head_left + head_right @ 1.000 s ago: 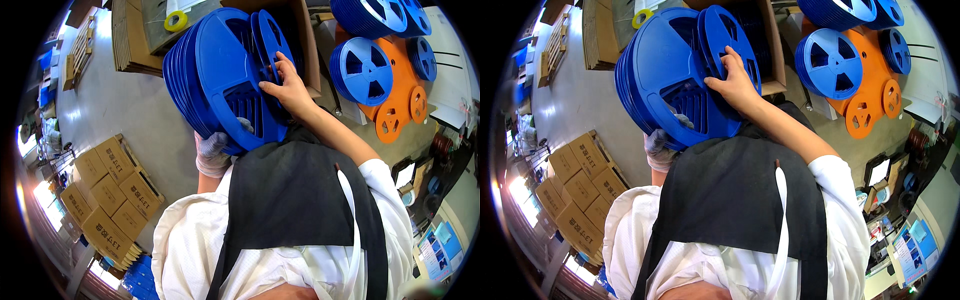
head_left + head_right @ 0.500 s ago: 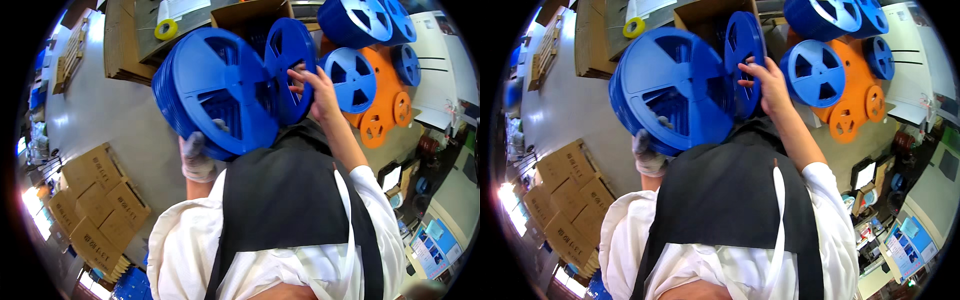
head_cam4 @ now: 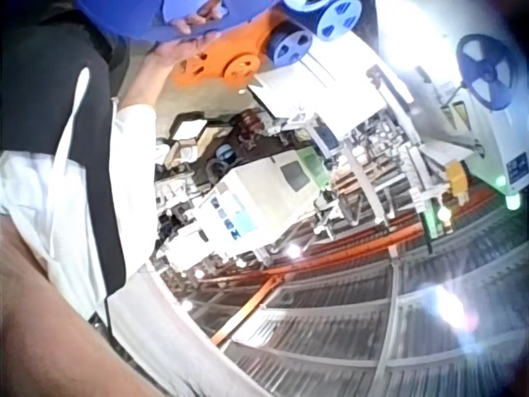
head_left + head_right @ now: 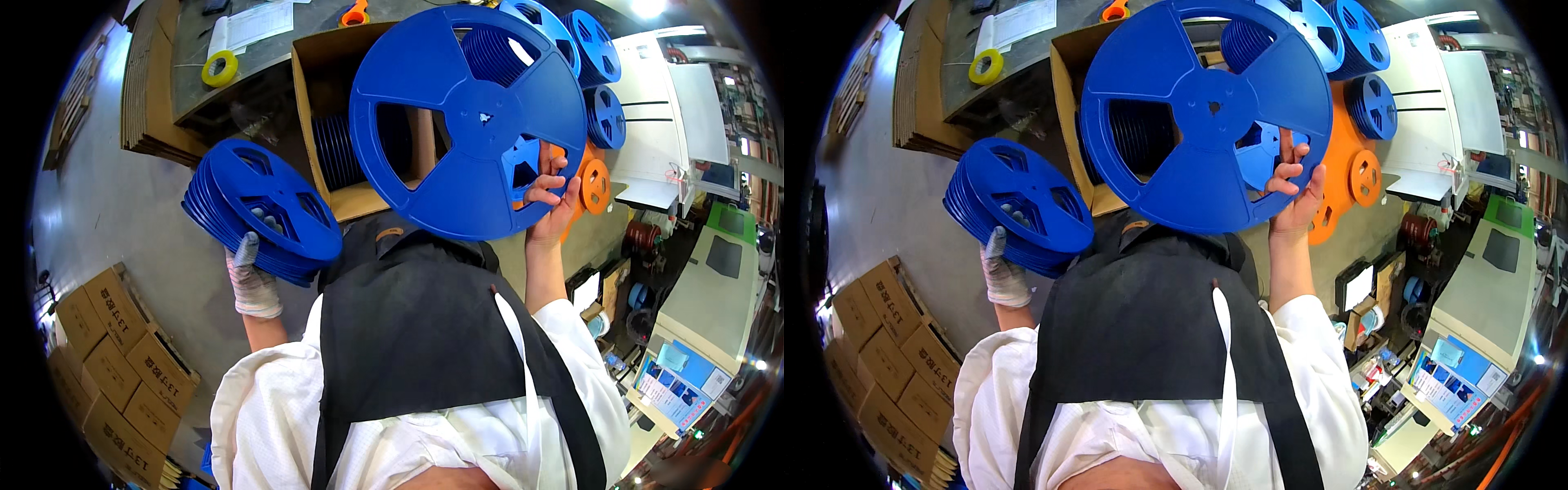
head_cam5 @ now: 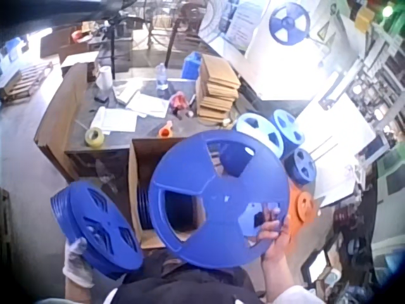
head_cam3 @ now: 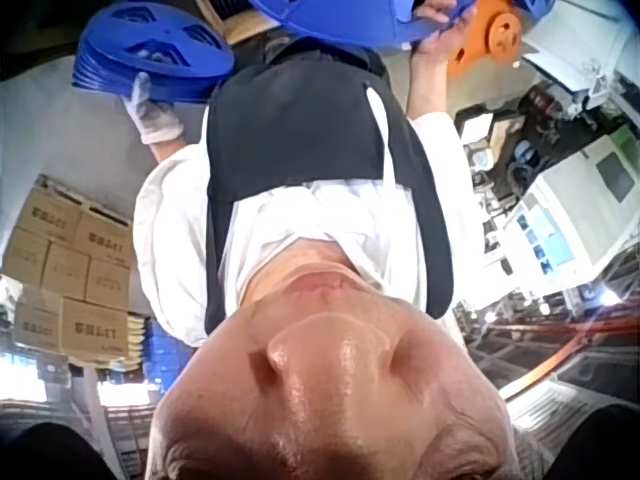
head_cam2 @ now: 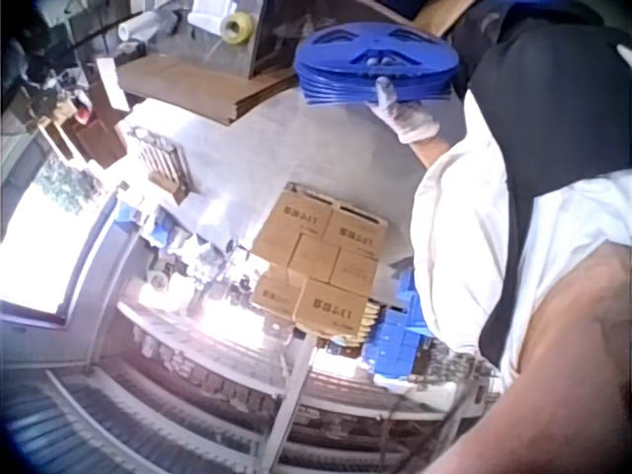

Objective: The person picks up blue plastic spools from a stack and places them into a cardboard box. They handle the spools one by one, aligning them carefully before stacking them inside the box. The task involves repetitive pick-and-place actions to fill the container.

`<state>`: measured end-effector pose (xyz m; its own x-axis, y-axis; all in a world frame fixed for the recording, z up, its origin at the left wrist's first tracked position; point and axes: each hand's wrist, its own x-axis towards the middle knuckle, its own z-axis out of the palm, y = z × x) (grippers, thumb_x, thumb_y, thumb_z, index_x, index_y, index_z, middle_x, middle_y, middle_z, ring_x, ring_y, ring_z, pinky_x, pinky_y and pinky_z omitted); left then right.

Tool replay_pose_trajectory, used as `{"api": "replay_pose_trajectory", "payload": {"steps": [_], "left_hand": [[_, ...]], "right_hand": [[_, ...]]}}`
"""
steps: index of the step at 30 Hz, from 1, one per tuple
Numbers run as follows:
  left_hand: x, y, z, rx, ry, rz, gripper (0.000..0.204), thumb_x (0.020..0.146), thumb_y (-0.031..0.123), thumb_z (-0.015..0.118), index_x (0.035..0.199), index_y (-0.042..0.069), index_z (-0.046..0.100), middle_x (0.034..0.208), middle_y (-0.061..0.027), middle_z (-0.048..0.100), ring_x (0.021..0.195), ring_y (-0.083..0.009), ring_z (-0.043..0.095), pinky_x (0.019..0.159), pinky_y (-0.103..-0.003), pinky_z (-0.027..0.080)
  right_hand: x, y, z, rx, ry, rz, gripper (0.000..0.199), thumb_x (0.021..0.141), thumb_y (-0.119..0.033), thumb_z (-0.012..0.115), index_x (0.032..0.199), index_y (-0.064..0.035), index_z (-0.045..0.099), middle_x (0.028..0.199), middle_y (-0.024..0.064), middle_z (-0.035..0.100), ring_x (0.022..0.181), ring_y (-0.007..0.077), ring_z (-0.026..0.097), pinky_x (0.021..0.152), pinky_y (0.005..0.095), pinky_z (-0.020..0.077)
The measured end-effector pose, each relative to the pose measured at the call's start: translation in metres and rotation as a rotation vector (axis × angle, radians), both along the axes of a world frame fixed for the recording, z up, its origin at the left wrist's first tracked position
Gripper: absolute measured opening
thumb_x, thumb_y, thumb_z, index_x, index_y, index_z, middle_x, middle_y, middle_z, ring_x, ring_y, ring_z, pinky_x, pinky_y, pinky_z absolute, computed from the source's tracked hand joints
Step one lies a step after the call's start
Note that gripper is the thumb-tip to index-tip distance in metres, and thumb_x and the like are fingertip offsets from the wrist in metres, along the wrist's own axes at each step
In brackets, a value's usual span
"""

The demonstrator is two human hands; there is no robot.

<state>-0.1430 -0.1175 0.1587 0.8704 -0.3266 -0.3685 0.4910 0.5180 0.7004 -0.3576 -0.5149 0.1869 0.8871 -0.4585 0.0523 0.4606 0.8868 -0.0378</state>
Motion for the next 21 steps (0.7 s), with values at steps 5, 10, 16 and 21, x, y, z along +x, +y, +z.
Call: {"api": "replay_pose_trajectory", "payload": {"steps": [5,10,16,21], "left_hand": [[0.001,0.000,-0.009,-0.020,0.024,0.018,0.045,0.080,0.003,0.070,0.123,0.004,0.055,0.105,-0.0111,0.068,0.098,-0.0283,0.066,0.085,-0.041,0.056],[0.002,-0.004,-0.013,-0.059,0.032,-0.029,0.039,0.080,0.002,0.071,0.117,0.004,0.059,0.103,-0.0108,0.068,0.093,-0.0278,0.068,0.083,-0.042,0.057],[0.003,-0.015,-0.030,-0.116,0.043,-0.103,0.039,0.079,0.004,0.072,0.116,0.006,0.060,0.101,-0.0106,0.069,0.091,-0.0279,0.067,0.082,-0.043,0.057],[0.003,-0.020,-0.022,-0.073,0.095,-0.117,0.039,0.080,0.006,0.073,0.116,0.006,0.059,0.100,-0.0096,0.069,0.090,-0.0261,0.067,0.083,-0.042,0.055]], "right_hand": [[0.011,-0.001,0.009,-0.004,0.104,-0.037,0.036,0.091,-0.018,0.057,0.121,0.0004,0.049,0.154,0.0100,0.023,0.097,0.0212,0.064,0.068,0.0287,0.0516],[0.014,-0.003,0.002,-0.018,0.099,-0.019,0.038,0.092,-0.020,0.056,0.123,0.0012,0.048,0.154,0.0112,0.021,0.099,0.0230,0.063,0.071,0.0306,0.0519],[0.002,-0.006,-0.003,-0.018,0.042,-0.022,0.039,0.094,-0.021,0.053,0.124,0.0035,0.046,0.154,0.0157,0.019,0.104,0.0270,0.062,0.075,0.0338,0.0521],[0.005,-0.004,0.000,0.016,0.057,-0.024,0.039,0.094,-0.021,0.053,0.124,0.0043,0.046,0.154,0.0162,0.017,0.103,0.0273,0.062,0.075,0.0339,0.0517]]}}
